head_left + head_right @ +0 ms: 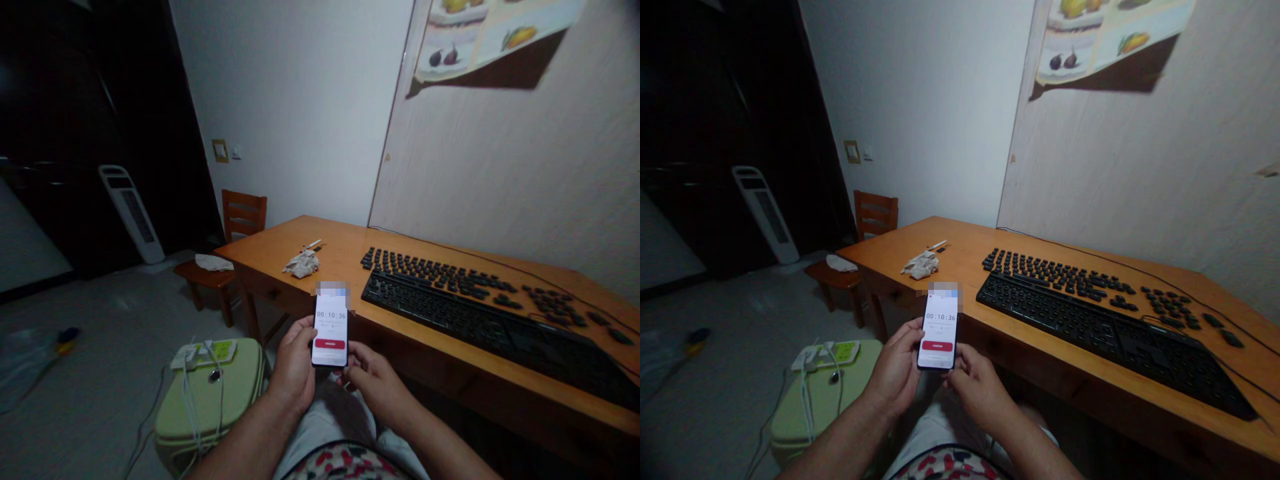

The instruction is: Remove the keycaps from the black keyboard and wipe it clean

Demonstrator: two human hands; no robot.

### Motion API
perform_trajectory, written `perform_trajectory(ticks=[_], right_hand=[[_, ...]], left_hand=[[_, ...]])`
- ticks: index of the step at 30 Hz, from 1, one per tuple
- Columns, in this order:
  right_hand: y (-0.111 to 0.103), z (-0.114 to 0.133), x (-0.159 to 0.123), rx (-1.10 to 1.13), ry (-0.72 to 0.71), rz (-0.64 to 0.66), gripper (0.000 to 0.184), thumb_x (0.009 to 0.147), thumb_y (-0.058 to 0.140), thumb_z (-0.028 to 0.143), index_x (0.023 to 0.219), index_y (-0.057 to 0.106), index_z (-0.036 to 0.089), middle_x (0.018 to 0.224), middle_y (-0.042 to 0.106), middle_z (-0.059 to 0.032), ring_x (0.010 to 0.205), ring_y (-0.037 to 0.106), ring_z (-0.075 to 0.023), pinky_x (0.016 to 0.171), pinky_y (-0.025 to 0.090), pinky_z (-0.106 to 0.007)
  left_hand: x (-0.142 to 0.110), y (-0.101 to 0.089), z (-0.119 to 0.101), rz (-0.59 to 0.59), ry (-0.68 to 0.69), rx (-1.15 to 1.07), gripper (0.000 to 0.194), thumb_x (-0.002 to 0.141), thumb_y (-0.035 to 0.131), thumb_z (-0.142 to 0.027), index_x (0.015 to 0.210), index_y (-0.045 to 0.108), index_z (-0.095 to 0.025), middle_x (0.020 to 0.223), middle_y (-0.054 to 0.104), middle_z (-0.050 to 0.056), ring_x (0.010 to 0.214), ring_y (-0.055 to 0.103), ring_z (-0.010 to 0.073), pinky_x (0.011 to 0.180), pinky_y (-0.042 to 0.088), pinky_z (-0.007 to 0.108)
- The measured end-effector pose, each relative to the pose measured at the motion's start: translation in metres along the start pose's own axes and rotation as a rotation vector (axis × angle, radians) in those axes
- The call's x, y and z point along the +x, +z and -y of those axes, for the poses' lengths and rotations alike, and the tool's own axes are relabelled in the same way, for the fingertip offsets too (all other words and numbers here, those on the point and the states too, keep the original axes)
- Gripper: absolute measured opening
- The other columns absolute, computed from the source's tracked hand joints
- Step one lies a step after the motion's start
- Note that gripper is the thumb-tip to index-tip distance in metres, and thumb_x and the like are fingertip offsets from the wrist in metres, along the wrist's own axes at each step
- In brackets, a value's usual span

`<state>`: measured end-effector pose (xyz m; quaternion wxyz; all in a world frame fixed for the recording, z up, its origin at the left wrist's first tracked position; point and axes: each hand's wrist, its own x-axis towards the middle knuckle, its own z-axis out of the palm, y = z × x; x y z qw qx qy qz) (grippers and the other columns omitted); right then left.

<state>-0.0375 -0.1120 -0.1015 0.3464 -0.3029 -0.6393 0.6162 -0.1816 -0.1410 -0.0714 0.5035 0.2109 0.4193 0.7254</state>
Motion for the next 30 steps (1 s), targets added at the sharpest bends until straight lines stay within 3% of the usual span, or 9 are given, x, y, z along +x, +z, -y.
perform_trajectory(ticks=[16,30], right_hand=[[-0.0007,0.0021,-0.0009,-0.028,-0.051,-0.025,0.029,0.086,0.057,0.031,0.108,0.062,0.014,0.071,0.061,-0.0007,0.064,0.056,-0.0145,0.061,0.042,-0.026],[-0.0027,0.0084,-0.0031,-0.026,-0.048,-0.037,0.028,0.083,0.056,0.026,0.107,0.062,0.013,0.074,0.063,-0.0013,0.066,0.056,-0.0141,0.060,0.042,-0.025]], left_hand=[[-0.0007,0.0044,-0.0016,0.015,0.000,-0.019,0.034,0.068,0.064,-0.021,0.101,0.062,-0.012,0.082,0.070,0.006,0.066,0.065,0.0188,0.060,0.050,0.029],[-0.0011,0.0082,-0.0013,0.031,-0.008,-0.009,0.033,0.069,0.066,-0.024,0.100,0.063,-0.012,0.080,0.070,0.007,0.068,0.065,0.0187,0.061,0.049,0.027]])
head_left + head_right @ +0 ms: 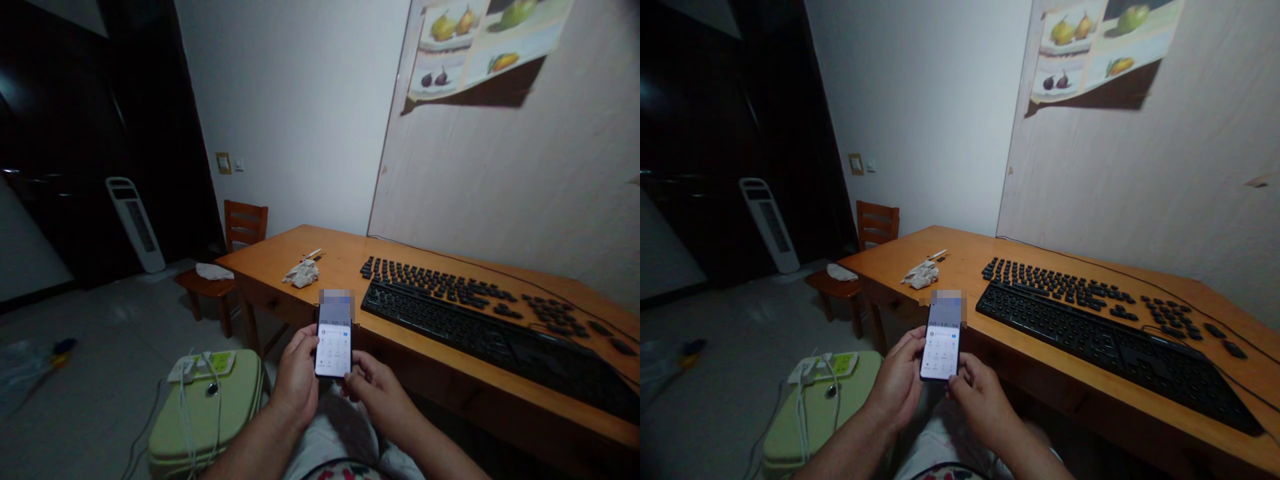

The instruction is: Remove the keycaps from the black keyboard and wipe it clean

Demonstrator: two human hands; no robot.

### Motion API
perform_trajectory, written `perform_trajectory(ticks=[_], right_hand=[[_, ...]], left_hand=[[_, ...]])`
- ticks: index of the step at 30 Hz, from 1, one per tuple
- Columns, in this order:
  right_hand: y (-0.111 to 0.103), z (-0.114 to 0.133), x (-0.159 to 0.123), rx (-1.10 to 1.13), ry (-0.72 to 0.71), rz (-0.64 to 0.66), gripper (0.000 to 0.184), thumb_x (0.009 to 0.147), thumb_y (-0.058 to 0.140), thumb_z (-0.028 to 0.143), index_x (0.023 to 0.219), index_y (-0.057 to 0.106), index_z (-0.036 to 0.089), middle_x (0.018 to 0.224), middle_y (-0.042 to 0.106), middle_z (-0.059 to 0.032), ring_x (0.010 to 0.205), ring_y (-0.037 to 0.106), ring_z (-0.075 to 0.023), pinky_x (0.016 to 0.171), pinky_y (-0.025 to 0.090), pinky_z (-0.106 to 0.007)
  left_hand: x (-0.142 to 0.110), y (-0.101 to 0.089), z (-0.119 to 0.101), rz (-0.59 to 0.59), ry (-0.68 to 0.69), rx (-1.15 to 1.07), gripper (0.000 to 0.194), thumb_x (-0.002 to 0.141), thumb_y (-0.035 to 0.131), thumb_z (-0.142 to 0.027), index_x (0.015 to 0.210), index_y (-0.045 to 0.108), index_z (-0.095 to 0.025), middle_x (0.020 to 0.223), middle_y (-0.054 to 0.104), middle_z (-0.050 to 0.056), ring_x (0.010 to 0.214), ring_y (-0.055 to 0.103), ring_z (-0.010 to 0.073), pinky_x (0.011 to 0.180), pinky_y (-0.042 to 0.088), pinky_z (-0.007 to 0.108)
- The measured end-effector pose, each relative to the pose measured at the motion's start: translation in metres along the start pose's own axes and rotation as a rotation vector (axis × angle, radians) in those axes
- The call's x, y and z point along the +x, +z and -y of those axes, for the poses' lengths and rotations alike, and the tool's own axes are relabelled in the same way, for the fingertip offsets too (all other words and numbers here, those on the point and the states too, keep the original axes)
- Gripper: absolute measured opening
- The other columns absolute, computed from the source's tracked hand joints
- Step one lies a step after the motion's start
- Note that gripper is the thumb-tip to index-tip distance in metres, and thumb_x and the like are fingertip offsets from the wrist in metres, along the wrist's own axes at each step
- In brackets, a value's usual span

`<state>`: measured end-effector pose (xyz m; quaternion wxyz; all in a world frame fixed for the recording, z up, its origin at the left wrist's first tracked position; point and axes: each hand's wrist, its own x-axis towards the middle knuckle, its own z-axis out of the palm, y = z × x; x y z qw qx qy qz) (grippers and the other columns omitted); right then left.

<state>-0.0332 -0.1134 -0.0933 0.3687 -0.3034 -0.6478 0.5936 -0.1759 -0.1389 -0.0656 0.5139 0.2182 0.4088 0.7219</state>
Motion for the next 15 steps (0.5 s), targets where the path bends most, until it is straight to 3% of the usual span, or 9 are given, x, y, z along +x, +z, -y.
perform_trajectory(ticks=[15], right_hand=[[0.0013,0.0007,-0.0024,0.007,0.019,-0.009,0.029,0.082,0.056,0.027,0.106,0.063,0.014,0.072,0.062,-0.0006,0.064,0.055,-0.0141,0.059,0.041,-0.025]], left_hand=[[-0.0028,-0.0002,0.0003,-0.008,-0.011,0.001,0.032,0.069,0.064,-0.023,0.100,0.063,-0.012,0.080,0.070,0.007,0.068,0.064,0.0190,0.059,0.050,0.028]])
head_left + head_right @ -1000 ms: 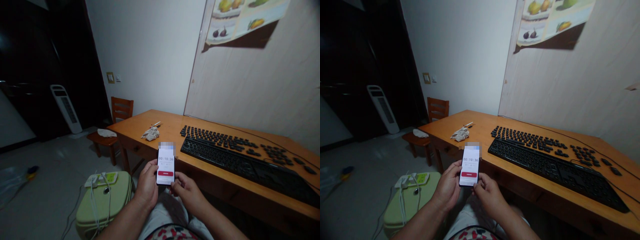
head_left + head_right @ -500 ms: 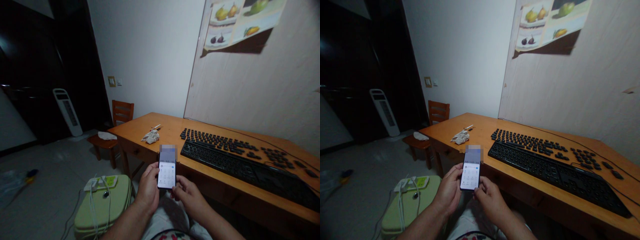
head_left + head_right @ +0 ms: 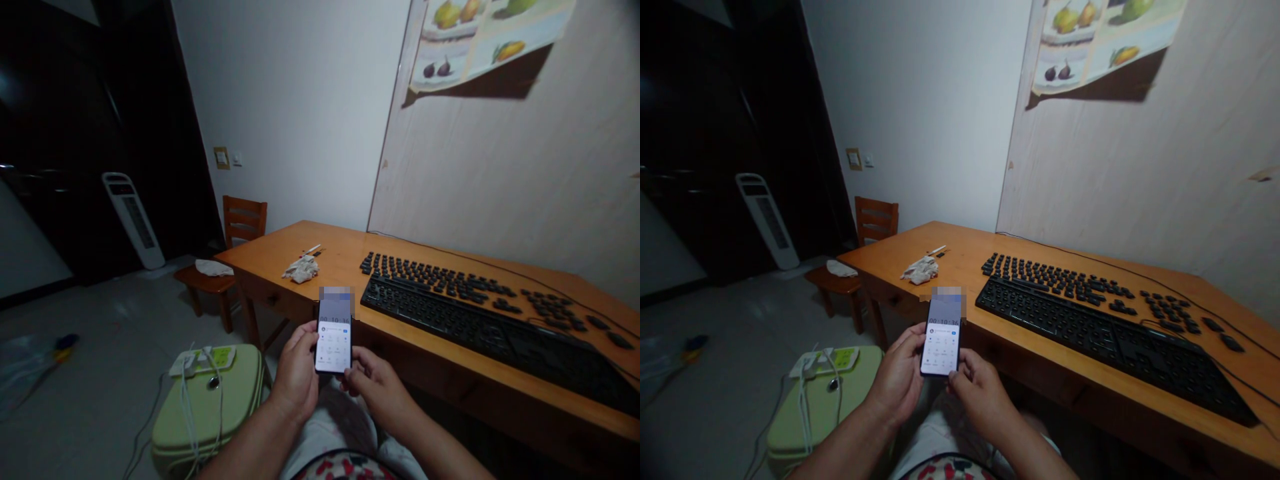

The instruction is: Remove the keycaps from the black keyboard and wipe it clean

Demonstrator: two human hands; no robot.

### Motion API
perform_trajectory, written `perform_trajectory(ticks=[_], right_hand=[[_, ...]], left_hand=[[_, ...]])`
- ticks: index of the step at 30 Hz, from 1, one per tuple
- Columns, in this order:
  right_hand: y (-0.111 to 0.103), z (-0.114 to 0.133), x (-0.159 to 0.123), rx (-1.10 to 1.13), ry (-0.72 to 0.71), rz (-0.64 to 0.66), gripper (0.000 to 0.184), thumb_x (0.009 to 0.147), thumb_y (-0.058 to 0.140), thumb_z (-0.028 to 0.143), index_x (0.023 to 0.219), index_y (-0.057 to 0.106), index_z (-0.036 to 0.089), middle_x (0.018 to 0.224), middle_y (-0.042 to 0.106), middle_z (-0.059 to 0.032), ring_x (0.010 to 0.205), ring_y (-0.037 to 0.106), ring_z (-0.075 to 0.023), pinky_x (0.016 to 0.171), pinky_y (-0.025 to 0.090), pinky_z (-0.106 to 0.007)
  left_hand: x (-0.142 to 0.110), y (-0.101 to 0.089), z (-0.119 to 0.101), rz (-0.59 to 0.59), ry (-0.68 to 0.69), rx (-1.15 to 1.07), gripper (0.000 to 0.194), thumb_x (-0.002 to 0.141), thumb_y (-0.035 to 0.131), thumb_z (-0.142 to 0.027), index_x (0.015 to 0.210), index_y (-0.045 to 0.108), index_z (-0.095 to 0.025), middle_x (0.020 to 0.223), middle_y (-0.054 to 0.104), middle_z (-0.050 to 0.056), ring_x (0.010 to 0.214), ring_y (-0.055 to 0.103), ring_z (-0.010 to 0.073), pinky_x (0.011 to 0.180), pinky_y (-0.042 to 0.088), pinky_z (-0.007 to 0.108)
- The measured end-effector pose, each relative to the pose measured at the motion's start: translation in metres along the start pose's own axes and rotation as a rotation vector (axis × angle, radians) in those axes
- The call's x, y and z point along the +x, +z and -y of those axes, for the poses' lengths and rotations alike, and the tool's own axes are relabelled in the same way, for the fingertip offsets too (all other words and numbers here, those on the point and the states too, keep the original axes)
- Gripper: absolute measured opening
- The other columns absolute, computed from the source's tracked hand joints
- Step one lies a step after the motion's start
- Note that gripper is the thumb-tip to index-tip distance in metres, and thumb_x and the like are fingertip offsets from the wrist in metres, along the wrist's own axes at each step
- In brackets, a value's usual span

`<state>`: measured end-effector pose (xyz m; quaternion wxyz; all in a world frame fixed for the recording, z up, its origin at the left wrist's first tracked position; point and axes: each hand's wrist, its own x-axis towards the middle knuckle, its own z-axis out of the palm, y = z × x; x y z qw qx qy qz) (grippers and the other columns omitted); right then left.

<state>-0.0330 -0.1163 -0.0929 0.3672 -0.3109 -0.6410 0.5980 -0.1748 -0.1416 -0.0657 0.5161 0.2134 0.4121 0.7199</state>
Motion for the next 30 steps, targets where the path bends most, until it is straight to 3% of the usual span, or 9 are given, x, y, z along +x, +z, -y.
perform_trajectory(ticks=[9,30], right_hand=[[0.0006,-0.0034,-0.0003,-0.006,0.003,0.007,0.028,0.081,0.055,0.026,0.105,0.063,0.015,0.071,0.062,-0.0004,0.063,0.055,-0.0144,0.059,0.041,-0.026],[-0.0008,-0.0053,-0.0002,-0.032,0.003,0.020,0.029,0.082,0.055,0.026,0.108,0.062,0.014,0.071,0.062,-0.0001,0.063,0.054,-0.0146,0.059,0.040,-0.026]], left_hand=[[0.0010,-0.0057,0.0064,0.015,0.006,0.035,0.043,0.066,0.070,-0.021,0.107,0.061,-0.014,0.088,0.071,0.007,0.068,0.067,0.0186,0.061,0.050,0.028],[-0.0010,-0.0036,0.0039,0.011,0.008,-0.015,0.037,0.067,0.066,-0.021,0.103,0.063,-0.014,0.083,0.071,0.006,0.070,0.066,0.0189,0.063,0.050,0.028]])
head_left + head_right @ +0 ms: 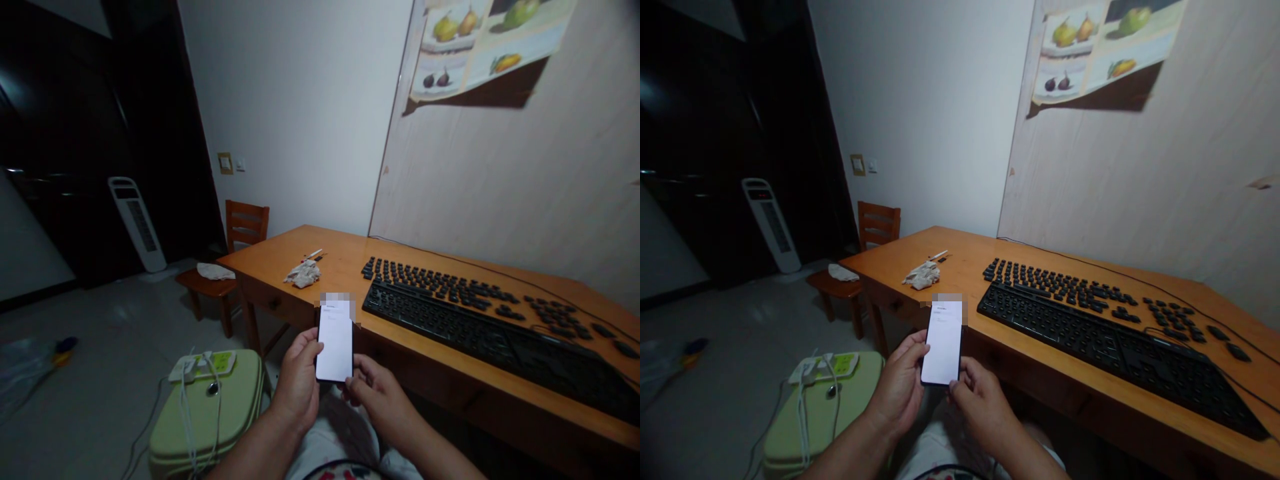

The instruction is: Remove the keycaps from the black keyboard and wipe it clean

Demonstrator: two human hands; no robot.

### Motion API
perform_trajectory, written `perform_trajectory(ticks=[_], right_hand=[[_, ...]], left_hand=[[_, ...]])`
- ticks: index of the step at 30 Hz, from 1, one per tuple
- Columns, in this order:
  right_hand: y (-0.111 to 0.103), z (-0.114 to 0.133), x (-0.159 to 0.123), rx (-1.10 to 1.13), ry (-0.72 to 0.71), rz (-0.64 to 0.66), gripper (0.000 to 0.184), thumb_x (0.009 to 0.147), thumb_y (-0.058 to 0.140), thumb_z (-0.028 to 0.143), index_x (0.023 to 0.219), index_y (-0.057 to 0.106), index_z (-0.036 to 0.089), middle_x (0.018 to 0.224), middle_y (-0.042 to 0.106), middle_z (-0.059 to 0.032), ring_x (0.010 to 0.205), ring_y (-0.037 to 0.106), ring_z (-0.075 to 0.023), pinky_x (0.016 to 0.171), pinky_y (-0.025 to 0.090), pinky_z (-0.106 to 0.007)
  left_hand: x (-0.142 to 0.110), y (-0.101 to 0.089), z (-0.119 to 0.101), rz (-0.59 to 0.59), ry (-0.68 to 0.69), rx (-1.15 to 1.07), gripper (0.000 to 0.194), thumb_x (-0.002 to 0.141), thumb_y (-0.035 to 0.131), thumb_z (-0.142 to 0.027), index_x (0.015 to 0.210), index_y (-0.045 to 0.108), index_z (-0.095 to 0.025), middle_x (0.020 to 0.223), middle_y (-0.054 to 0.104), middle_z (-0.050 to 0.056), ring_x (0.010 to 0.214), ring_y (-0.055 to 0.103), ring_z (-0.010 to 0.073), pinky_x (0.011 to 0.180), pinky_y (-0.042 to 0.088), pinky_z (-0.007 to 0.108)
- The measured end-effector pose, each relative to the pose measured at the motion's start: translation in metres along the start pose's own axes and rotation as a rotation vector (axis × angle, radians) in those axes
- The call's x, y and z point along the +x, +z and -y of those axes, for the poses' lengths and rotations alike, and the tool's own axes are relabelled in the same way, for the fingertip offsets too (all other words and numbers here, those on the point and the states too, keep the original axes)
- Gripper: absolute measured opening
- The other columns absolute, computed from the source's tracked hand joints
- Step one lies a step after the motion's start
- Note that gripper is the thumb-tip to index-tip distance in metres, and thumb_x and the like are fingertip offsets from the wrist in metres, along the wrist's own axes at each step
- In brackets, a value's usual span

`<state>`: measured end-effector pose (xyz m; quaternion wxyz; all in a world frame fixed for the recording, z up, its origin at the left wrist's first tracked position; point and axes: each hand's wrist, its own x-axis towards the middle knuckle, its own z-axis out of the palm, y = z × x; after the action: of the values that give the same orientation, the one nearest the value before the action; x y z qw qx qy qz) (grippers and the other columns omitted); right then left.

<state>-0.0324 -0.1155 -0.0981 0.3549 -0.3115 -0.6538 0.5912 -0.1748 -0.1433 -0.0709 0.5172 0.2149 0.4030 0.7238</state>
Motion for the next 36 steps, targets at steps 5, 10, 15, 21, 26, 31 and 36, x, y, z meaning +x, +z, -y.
perform_trajectory(ticks=[5,10,15,21,26,31,36], right_hand=[[-0.002,-0.002,0.001,-0.030,-0.001,-0.014,0.028,0.081,0.057,0.027,0.106,0.063,0.015,0.070,0.062,-0.0001,0.064,0.055,-0.0154,0.060,0.041,-0.026],[-0.002,0.003,-0.001,-0.018,-0.004,-0.013,0.027,0.082,0.057,0.029,0.104,0.064,0.015,0.071,0.063,-0.0012,0.065,0.055,-0.0157,0.059,0.041,-0.026],[-0.003,0.003,0.000,0.008,-0.017,-0.035,0.029,0.081,0.058,0.030,0.105,0.065,0.015,0.073,0.062,-0.0011,0.066,0.056,-0.0160,0.060,0.041,-0.026],[-0.012,0.005,0.007,0.083,-0.043,-0.139,0.043,0.082,0.062,0.034,0.121,0.059,0.015,0.070,0.058,0.0019,0.063,0.054,-0.0143,0.059,0.042,-0.025],[-0.021,0.022,0.011,0.170,-0.077,-0.241,0.060,0.083,0.063,0.036,0.137,0.044,0.017,0.084,0.065,-0.0026,0.075,0.062,-0.0182,0.068,0.049,-0.029],[-0.025,0.037,0.015,0.214,-0.108,-0.324,0.073,0.080,0.066,0.037,0.143,0.032,0.018,0.103,0.067,-0.0087,0.086,0.065,-0.0208,0.079,0.050,-0.035],[-0.028,0.045,0.014,0.180,-0.103,-0.327,0.068,0.081,0.064,0.036,0.141,0.035,0.020,0.108,0.066,-0.0092,0.079,0.064,-0.0186,0.072,0.051,-0.032]], left_hand=[[0.002,0.000,0.001,-0.011,0.005,0.002,0.036,0.068,0.069,-0.025,0.102,0.064,-0.014,0.086,0.071,0.006,0.072,0.066,0.0187,0.064,0.050,0.028],[0.001,0.003,0.000,-0.004,0.012,-0.002,0.035,0.073,0.071,-0.032,0.102,0.064,-0.014,0.084,0.070,0.006,0.074,0.066,0.0189,0.064,0.050,0.027],[0.000,0.004,0.001,0.002,-0.003,0.008,0.037,0.073,0.074,-0.034,0.102,0.064,-0.015,0.085,0.071,0.005,0.071,0.066,0.0178,0.062,0.049,0.026],[-0.005,0.006,0.007,0.013,-0.048,-0.020,0.042,0.069,0.077,-0.036,0.104,0.064,-0.016,0.080,0.071,0.004,0.068,0.067,0.0181,0.062,0.049,0.026],[-0.012,0.007,0.013,0.059,-0.090,-0.017,0.040,0.073,0.075,-0.036,0.106,0.064,-0.016,0.083,0.072,0.006,0.070,0.067,0.0189,0.063,0.049,0.027],[-0.019,0.008,0.018,0.113,-0.110,-0.027,0.040,0.077,0.073,-0.036,0.110,0.063,-0.016,0.090,0.071,0.008,0.076,0.067,0.0200,0.064,0.048,0.026],[-0.024,0.011,0.020,0.136,-0.130,-0.010,0.039,0.079,0.071,-0.037,0.111,0.062,-0.016,0.090,0.071,0.008,0.075,0.067,0.0196,0.063,0.047,0.026]])
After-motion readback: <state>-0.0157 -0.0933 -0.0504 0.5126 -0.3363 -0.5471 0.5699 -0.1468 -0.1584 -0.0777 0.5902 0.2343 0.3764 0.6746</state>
